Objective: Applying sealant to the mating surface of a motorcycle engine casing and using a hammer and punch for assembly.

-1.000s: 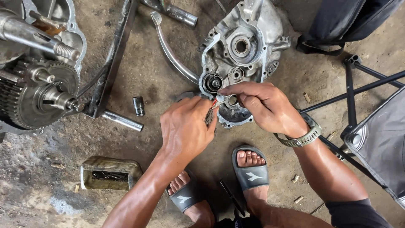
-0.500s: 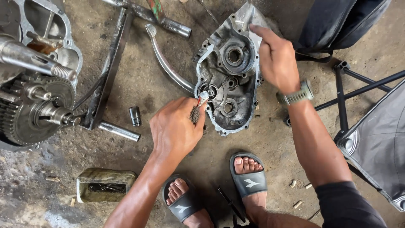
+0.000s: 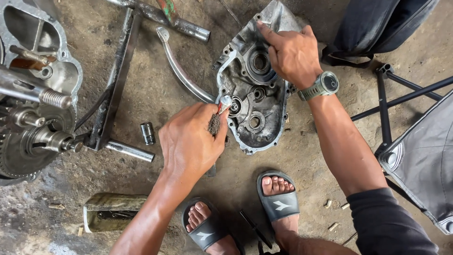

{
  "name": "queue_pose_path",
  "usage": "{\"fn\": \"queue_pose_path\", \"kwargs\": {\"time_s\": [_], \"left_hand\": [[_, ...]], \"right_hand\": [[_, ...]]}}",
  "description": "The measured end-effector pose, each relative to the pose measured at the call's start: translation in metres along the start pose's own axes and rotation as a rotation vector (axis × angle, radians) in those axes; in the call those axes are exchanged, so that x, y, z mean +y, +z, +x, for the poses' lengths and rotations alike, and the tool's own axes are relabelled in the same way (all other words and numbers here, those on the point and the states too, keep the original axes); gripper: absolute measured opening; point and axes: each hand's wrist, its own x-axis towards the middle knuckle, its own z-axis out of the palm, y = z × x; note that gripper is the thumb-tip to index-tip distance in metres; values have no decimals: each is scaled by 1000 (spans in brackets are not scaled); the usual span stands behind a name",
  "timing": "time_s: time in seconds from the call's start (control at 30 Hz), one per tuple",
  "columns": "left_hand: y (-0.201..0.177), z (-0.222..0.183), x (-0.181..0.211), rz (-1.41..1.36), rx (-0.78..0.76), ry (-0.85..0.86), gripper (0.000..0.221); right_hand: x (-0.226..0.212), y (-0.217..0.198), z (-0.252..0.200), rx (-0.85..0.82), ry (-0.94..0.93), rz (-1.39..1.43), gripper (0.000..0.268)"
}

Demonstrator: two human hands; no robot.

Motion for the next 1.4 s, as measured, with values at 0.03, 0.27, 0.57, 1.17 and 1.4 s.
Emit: {"fn": "queue_pose_path", "kwargs": {"time_s": [0.03, 0.27, 0.57, 1.17, 1.4], "left_hand": [[-1, 1, 0, 2, -2, -1, 21], [0, 4, 0, -2, -1, 4, 23], [7, 3, -1, -12, -49, -9, 22], [9, 13, 3, 4, -81, 67, 14], [10, 23, 5, -18, -164, 30, 14]], "right_hand": [[1, -1, 3, 0, 0, 3, 51], [11, 1, 14, 42, -44, -109, 50], [7, -12, 16, 35, 56, -63, 55], [-89, -125, -27, -221, 210, 1369, 43], [-82, -129, -19, -209, 205, 1392, 45]]}}
